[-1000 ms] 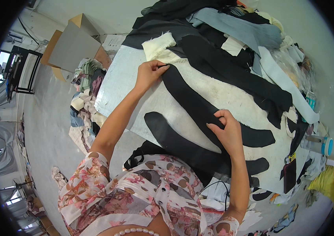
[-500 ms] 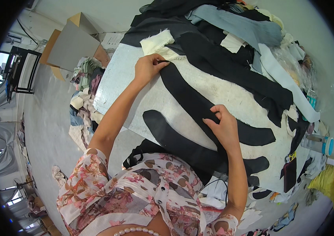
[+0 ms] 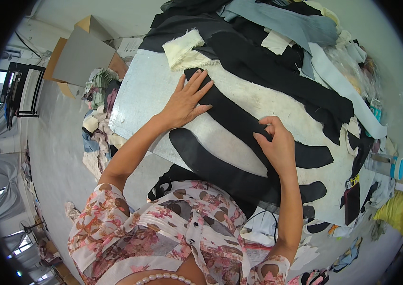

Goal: The person repeatedly folds a long black fabric strip on a white table, smoothing it with both hands and resetting it multiple times. The workspace contains scattered fabric scraps and tools, but the person handles only the black strip throughout the clip.

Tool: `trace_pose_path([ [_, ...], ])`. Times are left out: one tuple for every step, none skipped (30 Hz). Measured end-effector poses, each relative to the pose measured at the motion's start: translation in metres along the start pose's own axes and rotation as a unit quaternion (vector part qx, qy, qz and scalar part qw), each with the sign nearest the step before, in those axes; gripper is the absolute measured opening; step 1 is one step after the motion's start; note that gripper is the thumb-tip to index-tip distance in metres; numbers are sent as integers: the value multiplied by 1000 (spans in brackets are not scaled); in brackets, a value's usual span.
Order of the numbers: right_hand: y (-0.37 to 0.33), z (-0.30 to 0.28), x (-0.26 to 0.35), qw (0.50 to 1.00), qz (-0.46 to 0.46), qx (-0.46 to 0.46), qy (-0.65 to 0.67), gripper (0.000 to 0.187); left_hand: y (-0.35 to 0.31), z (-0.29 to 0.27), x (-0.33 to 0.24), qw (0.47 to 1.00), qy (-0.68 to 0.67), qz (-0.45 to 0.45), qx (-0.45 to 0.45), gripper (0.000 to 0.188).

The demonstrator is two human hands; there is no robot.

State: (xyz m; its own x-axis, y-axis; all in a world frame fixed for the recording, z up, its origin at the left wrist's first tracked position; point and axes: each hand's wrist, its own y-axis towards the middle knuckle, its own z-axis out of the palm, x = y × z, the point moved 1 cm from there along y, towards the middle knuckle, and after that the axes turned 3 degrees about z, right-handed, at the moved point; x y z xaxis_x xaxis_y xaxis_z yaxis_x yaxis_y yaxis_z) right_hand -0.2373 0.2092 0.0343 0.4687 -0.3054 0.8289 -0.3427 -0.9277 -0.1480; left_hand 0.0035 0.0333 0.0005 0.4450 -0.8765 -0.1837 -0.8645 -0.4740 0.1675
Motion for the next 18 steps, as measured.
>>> trace_pose_path([
  [0, 1, 0, 1000, 3, -3, 0, 31, 1, -1, -1, 1000, 6, 1, 0, 69],
  [1, 1, 1, 1000, 6, -7, -1, 31, 0, -3, -4, 1000, 1, 16, 0, 69],
  [1, 3, 0, 1000, -2, -11, -6, 31, -1, -6, -11, 1000, -6, 29, 1, 70],
  [1, 4, -2, 1000, -10, -16, -11, 31, -2, -8, -15, 999, -12, 43, 2, 71],
  [1, 5, -3, 999, -17, -21, -16, 30, -2, -6, -17, 998, -26, 57, 28, 74],
  [1, 3, -3, 1000, -14, -21, -17, 30, -3, -6, -16, 997, -22, 63, 27, 74],
  [1, 1, -3, 1000, -12, -21, -18, 30, -4, -5, -13, 997, -19, 70, 26, 74],
  [1, -2, -3, 1000, -9, -21, -18, 31, -5, -5, -11, 997, -15, 76, 25, 74],
  [0, -4, -4, 999, -4, -27, -30, 31, -5, -5, -9, 996, -14, 77, 33, 76],
  [1, -6, -5, 999, 2, -34, -41, 31, -5, -5, -7, 996, -12, 78, 41, 77],
  [1, -7, -6, 998, 7, -40, -52, 32, -5, -5, -5, 996, -11, 79, 49, 78],
  [1, -7, -7, 996, 0, -48, -78, 32, -5, -4, -4, 996, -15, 78, 49, 79],
  [2, -5, -9, 993, -6, -56, -104, 33, -5, -4, -4, 996, -19, 77, 49, 79],
  [2, -3, -11, 989, -12, -64, -130, 33, -5, -3, -4, 996, -23, 76, 49, 80],
  [2, -2, -13, 989, -16, -71, -131, 33, -2, -5, -8, 996, -29, 73, 48, 81],
  [2, -1, -15, 988, -19, -78, -132, 33, 0, -8, -13, 996, -34, 71, 47, 82],
  [2, 0, -16, 987, -23, -85, -133, 33, 2, -11, -19, 996, -40, 68, 46, 83],
  [2, 0, -16, 986, -29, -87, -136, 34, 3, -11, -27, 993, -48, 96, 58, 84],
])
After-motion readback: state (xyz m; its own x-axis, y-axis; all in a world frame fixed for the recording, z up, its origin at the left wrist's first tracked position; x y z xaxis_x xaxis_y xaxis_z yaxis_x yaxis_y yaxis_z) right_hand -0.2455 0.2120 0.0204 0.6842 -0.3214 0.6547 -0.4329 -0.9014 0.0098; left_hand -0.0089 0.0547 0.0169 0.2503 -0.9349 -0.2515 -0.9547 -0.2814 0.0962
